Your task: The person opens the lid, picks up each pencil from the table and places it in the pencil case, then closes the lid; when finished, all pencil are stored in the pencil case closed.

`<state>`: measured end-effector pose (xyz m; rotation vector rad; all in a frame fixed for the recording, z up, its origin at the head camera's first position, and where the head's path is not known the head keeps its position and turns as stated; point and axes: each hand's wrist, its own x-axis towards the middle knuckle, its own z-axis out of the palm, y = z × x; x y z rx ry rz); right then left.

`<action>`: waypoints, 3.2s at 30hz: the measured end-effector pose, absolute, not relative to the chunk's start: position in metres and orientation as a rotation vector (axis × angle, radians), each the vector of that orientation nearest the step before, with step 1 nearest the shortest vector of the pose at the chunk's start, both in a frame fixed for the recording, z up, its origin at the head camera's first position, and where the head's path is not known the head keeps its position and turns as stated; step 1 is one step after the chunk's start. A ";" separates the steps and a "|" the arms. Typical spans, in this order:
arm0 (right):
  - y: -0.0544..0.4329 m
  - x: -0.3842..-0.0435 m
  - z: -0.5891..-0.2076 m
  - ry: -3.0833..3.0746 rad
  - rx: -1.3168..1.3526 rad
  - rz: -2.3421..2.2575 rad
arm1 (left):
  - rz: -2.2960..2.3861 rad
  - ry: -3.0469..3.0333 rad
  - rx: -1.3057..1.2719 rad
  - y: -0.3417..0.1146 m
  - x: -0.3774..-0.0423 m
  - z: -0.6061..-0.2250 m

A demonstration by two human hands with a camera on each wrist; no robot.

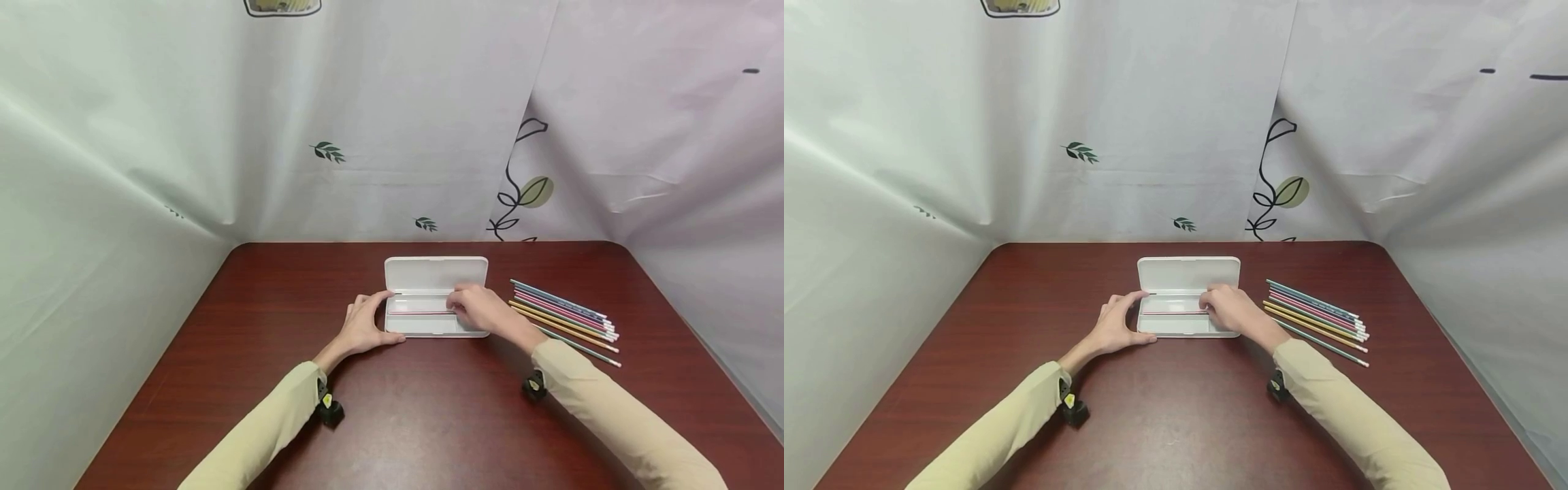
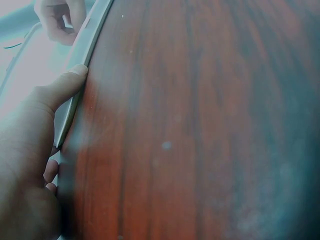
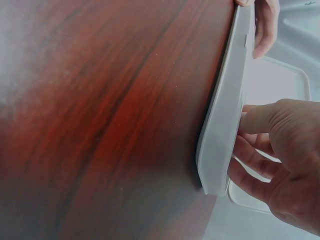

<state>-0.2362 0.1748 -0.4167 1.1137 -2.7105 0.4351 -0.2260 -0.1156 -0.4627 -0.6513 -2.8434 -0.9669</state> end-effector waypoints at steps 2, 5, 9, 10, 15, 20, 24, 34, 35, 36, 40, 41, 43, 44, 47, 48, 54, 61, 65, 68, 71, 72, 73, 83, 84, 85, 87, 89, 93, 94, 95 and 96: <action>0.178 -0.235 -0.416 -2.702 1.116 0.438 | -0.970 -2.845 -0.652 -0.116 -0.226 -0.463; 0.186 -0.232 -0.412 -2.690 1.092 0.461 | -0.972 -2.845 -0.655 -0.116 -0.227 -0.464; 0.210 -0.223 -0.404 -2.645 1.031 0.508 | -0.971 -2.841 -0.666 -0.116 -0.227 -0.465; 0.218 -0.220 -0.403 -2.629 1.017 0.517 | -0.971 -2.837 -0.667 -0.116 -0.227 -0.465; 0.268 -0.196 -0.406 -2.591 0.940 0.476 | -0.986 -2.830 -0.664 -0.116 -0.225 -0.464; 0.318 -0.163 -0.411 -2.712 0.759 0.420 | -0.999 -2.851 -0.635 -0.118 -0.222 -0.465; 0.343 -0.143 -0.416 -2.809 0.598 0.400 | -0.996 -2.837 -0.623 -0.119 -0.222 -0.466; 0.369 -0.127 -0.431 -2.729 0.543 0.392 | -0.976 -2.844 -0.631 -0.117 -0.226 -0.467; 0.370 -0.127 -0.433 -2.722 0.546 0.399 | -0.976 -2.845 -0.632 -0.117 -0.226 -0.467; 0.371 -0.126 -0.435 -2.714 0.548 0.398 | -0.977 -2.846 -0.634 -0.117 -0.226 -0.467; 0.374 -0.126 -0.439 -2.690 0.564 0.400 | -0.977 -2.850 -0.639 -0.116 -0.227 -0.467; 0.374 -0.127 -0.439 -2.687 0.567 0.399 | -0.979 -2.850 -0.640 -0.116 -0.227 -0.466; 0.374 -0.127 -0.439 -2.698 0.569 0.408 | -0.980 -2.853 -0.640 -0.116 -0.227 -0.466; 0.374 -0.126 -0.438 -2.711 0.566 0.412 | -0.980 -2.854 -0.641 -0.116 -0.227 -0.466; 0.372 -0.125 -0.437 -2.761 0.548 0.421 | -0.976 -2.857 -0.645 -0.116 -0.227 -0.466; 0.372 -0.125 -0.437 -2.779 0.542 0.424 | -0.976 -2.858 -0.646 -0.116 -0.227 -0.466; 0.371 -0.125 -0.438 -2.790 0.549 0.413 | -0.986 -2.856 -0.651 -0.116 -0.227 -0.465; 0.371 -0.125 -0.441 -2.760 0.574 0.406 | -0.989 -2.849 -0.648 -0.116 -0.227 -0.465; 0.371 -0.126 -0.440 -2.758 0.579 0.406 | -0.988 -2.844 -0.651 -0.115 -0.227 -0.465; 0.370 -0.126 -0.439 -2.753 0.576 0.417 | -0.992 -2.836 -0.651 -0.115 -0.226 -0.464; 0.368 -0.126 -0.437 -2.742 0.577 0.429 | -0.989 -2.837 -0.649 -0.115 -0.227 -0.465; 0.366 -0.127 -0.437 -2.745 0.580 0.443 | -0.988 -2.838 -0.649 -0.115 -0.227 -0.465; 0.365 -0.127 -0.436 -2.743 0.582 0.451 | -0.987 -2.840 -0.648 -0.115 -0.227 -0.465; 0.343 -0.141 -0.429 -2.650 0.681 0.479 | -0.985 -2.828 -0.656 -0.115 -0.227 -0.466; 0.341 -0.142 -0.428 -2.638 0.690 0.484 | -0.982 -2.827 -0.657 -0.115 -0.226 -0.466; 0.337 -0.145 -0.427 -2.628 0.704 0.493 | -0.982 -2.827 -0.659 -0.116 -0.227 -0.466; 0.331 -0.149 -0.425 -2.598 0.742 0.507 | -0.987 -2.823 -0.661 -0.116 -0.226 -0.466; 0.324 -0.153 -0.424 -2.578 0.777 0.523 | -0.985 -2.826 -0.663 -0.116 -0.226 -0.466; 0.311 -0.162 -0.421 -2.567 0.827 0.542 | -0.983 -2.836 -0.660 -0.116 -0.226 -0.465; 0.307 -0.164 -0.420 -2.569 0.835 0.547 | -0.983 -2.838 -0.657 -0.116 -0.225 -0.465; 0.303 -0.167 -0.420 -2.571 0.846 0.549 | -0.982 -2.841 -0.654 -0.116 -0.225 -0.465; 0.300 -0.169 -0.420 -2.573 0.857 0.550 | -0.983 -2.840 -0.653 -0.115 -0.225 -0.465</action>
